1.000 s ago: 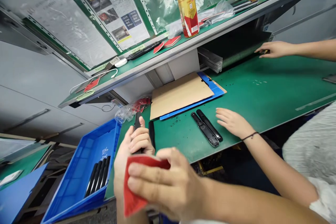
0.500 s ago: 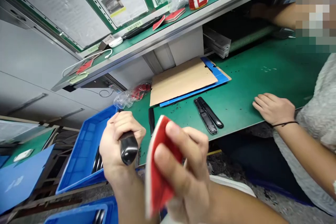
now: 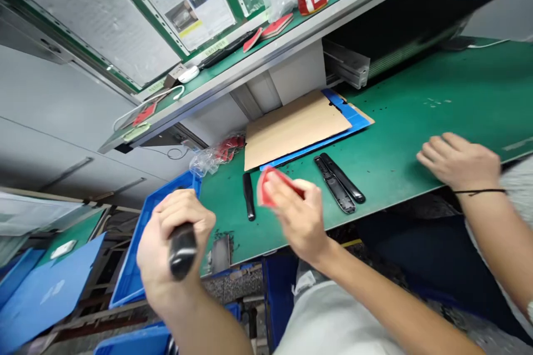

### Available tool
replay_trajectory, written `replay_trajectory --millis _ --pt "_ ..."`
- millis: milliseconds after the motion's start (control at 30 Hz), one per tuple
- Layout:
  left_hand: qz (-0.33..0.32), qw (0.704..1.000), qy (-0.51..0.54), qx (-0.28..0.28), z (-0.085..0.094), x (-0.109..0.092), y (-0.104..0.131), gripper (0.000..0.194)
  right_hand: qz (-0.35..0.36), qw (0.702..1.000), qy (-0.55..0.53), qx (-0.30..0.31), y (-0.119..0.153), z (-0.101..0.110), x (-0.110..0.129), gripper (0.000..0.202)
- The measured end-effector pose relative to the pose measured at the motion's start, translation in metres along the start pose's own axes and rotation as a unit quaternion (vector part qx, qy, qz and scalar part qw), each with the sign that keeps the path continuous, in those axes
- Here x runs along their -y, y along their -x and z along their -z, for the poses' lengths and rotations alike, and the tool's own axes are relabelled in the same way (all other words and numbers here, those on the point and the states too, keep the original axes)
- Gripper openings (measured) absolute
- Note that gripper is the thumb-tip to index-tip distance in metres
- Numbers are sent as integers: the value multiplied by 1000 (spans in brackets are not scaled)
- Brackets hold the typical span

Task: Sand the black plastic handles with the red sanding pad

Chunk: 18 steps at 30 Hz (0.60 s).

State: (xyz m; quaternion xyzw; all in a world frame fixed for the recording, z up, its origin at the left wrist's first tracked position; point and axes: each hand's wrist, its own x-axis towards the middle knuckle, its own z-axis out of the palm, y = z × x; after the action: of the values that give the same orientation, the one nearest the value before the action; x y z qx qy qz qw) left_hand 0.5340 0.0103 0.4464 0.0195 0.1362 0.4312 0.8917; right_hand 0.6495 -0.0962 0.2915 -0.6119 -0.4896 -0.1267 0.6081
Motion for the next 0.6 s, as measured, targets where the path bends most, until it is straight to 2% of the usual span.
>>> replay_trajectory --millis 67,133,200,233,300,367,433,467,567,600 --pt "-8 1000 2 -2 1 -6 -1 31 62 998 10 -27 -7 7 8 51" --pt "-7 1000 -3 -2 2 -9 -2 31 156 987 9 -26 -12 16 19 51" --pt "5 1000 -29 2 4 -9 -2 32 190 981 -19 -15 -15 22 31 50" --pt "8 999 -46 8 5 -8 -1 33 161 986 -52 -9 -15 23 37 49" --pt "10 997 -76 19 8 -7 0 35 43 988 -146 -3 -13 24 48 48" --pt "7 996 -84 26 9 -5 0 34 -56 971 -233 10 -11 25 58 49" --pt "11 996 -85 31 9 -4 0 33 -82 965 -250 14 -9 23 65 50" --pt "18 996 -84 29 9 -3 1 33 -64 970 -233 21 -8 21 65 49" --pt "28 999 -44 1 6 -4 2 34 94 982 -163 21 -10 8 53 50" --pt "25 999 -18 -10 6 -5 3 34 120 982 -142 19 -12 1 46 50"
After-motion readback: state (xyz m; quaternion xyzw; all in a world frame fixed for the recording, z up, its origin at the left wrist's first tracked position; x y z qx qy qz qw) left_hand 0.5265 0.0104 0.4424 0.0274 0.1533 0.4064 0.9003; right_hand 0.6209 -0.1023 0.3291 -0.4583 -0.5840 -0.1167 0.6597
